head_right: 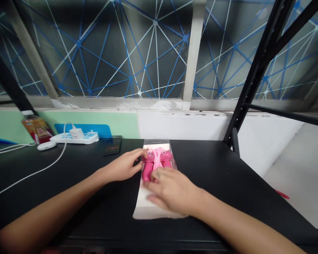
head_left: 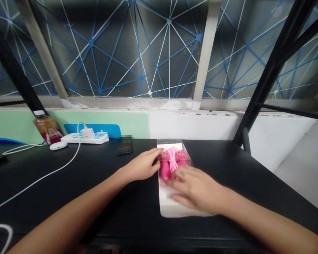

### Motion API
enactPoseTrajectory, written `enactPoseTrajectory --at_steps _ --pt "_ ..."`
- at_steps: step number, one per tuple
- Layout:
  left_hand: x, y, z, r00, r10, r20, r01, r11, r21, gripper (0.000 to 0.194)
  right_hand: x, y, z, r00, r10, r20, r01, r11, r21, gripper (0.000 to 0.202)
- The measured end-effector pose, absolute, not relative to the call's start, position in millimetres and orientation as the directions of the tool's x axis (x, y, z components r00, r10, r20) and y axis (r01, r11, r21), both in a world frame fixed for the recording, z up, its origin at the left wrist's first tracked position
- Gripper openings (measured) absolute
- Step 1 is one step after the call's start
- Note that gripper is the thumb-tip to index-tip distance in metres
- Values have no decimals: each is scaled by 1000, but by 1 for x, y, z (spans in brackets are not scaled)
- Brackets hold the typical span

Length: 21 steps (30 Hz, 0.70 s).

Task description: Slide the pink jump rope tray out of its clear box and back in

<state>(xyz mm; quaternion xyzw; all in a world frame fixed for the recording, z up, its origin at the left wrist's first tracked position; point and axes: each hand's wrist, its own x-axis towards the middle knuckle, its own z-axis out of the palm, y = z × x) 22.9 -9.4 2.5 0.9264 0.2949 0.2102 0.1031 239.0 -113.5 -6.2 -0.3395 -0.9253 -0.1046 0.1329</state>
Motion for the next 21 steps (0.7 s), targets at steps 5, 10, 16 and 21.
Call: enactPoseTrajectory --at_steps 5,10,16,21 --pt "15 -6 7 736 594 324 499 -800 334 17 231 -135 0 -855 496 151 469 864 -182 51" --pt "22 -10 2 731 596 333 497 -799 339 16 235 -127 -4 -786 602 142 575 796 -191 48" --pt "27 -13 3 738 580 345 498 -813 300 13 246 -117 -6 -677 719 158 711 694 -112 41" --pt "21 -7 4 737 587 334 496 -806 323 17 260 -113 2 -697 693 185 666 721 -191 44"
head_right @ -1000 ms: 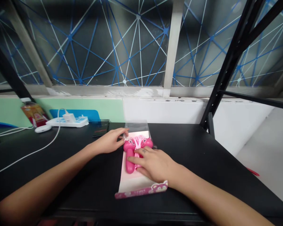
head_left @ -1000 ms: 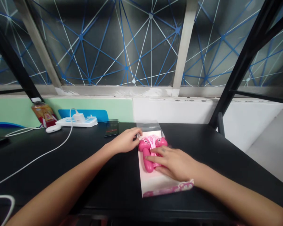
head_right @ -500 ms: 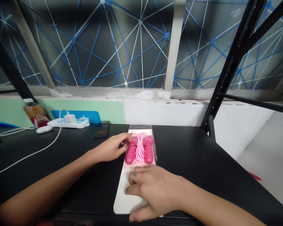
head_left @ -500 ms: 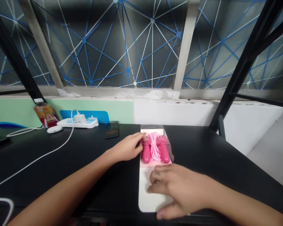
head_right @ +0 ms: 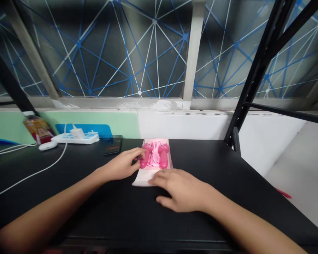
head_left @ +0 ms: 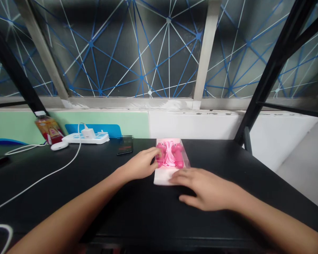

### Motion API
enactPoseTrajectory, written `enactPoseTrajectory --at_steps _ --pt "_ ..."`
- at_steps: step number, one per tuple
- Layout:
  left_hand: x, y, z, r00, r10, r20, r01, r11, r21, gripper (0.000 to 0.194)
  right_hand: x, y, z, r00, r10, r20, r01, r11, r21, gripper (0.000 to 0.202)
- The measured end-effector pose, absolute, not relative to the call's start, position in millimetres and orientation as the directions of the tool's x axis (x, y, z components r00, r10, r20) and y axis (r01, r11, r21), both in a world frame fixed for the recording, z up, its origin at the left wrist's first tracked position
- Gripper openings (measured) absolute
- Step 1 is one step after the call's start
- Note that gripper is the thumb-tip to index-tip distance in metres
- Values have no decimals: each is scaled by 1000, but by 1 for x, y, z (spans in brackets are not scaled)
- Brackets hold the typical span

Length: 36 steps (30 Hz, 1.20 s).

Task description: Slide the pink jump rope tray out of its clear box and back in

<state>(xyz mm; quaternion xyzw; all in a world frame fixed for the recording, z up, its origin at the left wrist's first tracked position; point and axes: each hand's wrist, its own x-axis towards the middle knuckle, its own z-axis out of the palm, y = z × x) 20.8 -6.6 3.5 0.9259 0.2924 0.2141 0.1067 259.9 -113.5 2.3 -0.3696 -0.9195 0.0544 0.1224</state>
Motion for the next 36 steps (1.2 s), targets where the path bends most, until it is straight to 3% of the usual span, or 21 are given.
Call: enactPoseTrajectory --at_steps 4,7,10,13,16,20,25,30,33,36 --pt "16 -2 5 755 587 292 455 -790 411 16 274 -100 1 -547 742 387 743 644 -185 36" --pt "17 -3 8 735 626 260 478 -751 456 28 282 -91 -10 -455 791 409 784 573 -237 52" --pt "17 -7 9 768 593 244 469 -779 417 28 285 -86 -20 -396 836 380 811 512 -282 61" --pt "15 -8 8 798 554 236 459 -813 358 44 284 -84 -22 -319 851 416 834 461 -304 52" --pt "12 -5 4 774 570 276 484 -814 322 29 282 -82 -18 -300 842 448 831 461 -311 45" --pt "8 -3 0 753 582 308 497 -809 312 27 282 -75 -19 -313 860 403 808 464 -363 36" --pt "8 -7 4 720 647 252 575 -759 305 29 282 -71 -23 -237 913 332 698 398 -596 20" --pt "4 -6 12 771 634 66 535 -700 473 35 289 -75 -18 -343 917 201 620 382 -685 27" --pt "2 -4 13 794 606 56 499 -701 509 38 294 -75 -17 -430 888 163 607 418 -676 36" --pt "6 -4 7 751 638 169 526 -733 432 27 293 -73 -20 -365 883 296 742 467 -481 29"
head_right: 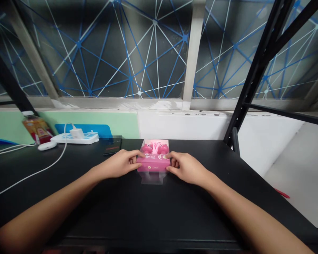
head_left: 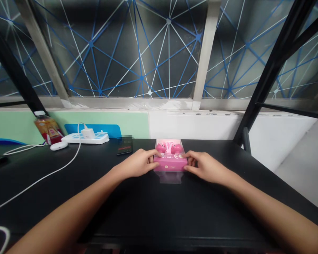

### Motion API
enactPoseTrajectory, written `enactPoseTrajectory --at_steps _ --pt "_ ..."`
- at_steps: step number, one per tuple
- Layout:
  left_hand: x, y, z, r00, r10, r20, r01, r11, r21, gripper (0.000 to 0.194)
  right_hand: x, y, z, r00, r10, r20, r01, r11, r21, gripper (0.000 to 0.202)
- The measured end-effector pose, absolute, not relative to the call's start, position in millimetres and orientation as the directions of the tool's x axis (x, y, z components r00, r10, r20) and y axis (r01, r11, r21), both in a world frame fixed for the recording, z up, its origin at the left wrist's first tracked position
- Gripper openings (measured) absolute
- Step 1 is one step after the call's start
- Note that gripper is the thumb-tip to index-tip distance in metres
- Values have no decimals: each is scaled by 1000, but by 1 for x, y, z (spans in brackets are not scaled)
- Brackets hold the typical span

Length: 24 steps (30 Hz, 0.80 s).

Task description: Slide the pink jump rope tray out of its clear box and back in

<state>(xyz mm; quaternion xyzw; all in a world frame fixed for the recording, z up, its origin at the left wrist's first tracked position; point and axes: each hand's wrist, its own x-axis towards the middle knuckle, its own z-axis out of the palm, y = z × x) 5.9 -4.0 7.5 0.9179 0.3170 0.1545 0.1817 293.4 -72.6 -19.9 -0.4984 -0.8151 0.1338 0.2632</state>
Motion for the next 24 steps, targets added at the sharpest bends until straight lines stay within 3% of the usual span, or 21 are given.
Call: enactPoseTrajectory --at_steps 2,4,13,18,24 --pt "11 -5 3 733 644 222 536 -746 395 24 291 -72 -22 -349 830 435 818 496 -289 24" --pt "15 -7 0 735 637 233 534 -755 380 25 289 -74 -23 -390 761 518 823 540 -174 22" --pt "15 -9 4 741 631 229 539 -763 358 26 281 -88 -13 -594 691 412 745 666 -43 14" --pt "17 -6 -1 741 630 233 541 -766 347 24 283 -89 -13 -607 708 360 749 662 -38 38" --pt "17 -3 -3 743 628 232 542 -767 342 24 281 -83 -15 -615 691 379 754 656 28 22"
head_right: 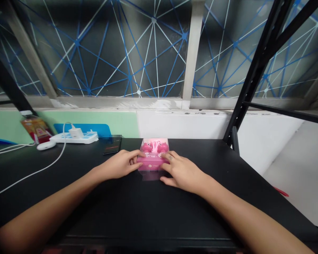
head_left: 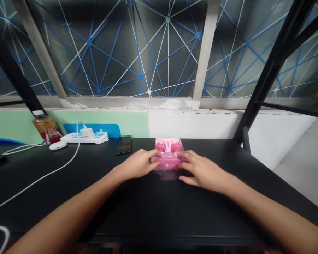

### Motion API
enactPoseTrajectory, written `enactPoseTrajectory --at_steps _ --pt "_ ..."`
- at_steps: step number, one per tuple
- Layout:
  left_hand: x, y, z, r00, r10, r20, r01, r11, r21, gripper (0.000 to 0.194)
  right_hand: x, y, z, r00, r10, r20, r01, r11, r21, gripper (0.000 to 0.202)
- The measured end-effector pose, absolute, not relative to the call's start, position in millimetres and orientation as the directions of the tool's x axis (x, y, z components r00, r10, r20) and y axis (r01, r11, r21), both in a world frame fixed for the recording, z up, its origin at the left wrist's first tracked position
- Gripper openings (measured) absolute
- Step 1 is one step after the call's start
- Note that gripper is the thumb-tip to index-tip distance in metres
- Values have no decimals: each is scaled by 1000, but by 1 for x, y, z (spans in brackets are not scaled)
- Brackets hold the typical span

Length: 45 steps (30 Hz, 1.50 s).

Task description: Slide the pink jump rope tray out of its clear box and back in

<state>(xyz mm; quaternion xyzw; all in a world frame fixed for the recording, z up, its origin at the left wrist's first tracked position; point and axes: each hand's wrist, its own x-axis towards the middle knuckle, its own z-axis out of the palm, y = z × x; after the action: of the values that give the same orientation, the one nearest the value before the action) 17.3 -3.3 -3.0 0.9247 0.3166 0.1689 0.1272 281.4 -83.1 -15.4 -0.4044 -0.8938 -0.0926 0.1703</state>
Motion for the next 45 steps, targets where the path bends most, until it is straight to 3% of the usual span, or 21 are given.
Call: enactPoseTrajectory --at_steps 7,10,16,20,27,32,37,40,43,45 --pt "18 -11 4 763 608 217 535 -784 315 26 282 -75 -19 -472 703 531 720 656 -227 18" --pt "19 -12 4 721 654 231 591 -753 289 26 284 -72 -22 -451 701 553 695 664 -276 19" --pt "18 -14 4 716 664 216 600 -743 296 27 287 -72 -20 -476 695 539 682 679 -272 19" --pt "15 -15 7 742 644 187 571 -753 328 46 288 -75 -16 -503 701 505 677 683 -274 24" --pt "17 -16 5 729 664 166 602 -737 306 44 287 -77 -14 -504 711 490 677 678 -287 29" --pt "15 -16 7 752 642 148 575 -749 328 53 287 -75 -14 -457 725 515 683 657 -320 19" --pt "14 -16 9 751 643 149 571 -746 343 46 285 -75 -13 -482 707 517 712 660 -239 21" --pt "15 -17 11 739 659 139 581 -728 365 39 286 -79 -11 -479 741 471 724 637 -266 20" --pt "16 -17 12 732 668 131 580 -713 394 41 288 -86 -6 -499 774 388 736 616 -282 50" --pt "17 -17 10 725 676 132 584 -705 402 40 285 -92 -2 -532 770 352 753 621 -219 70"
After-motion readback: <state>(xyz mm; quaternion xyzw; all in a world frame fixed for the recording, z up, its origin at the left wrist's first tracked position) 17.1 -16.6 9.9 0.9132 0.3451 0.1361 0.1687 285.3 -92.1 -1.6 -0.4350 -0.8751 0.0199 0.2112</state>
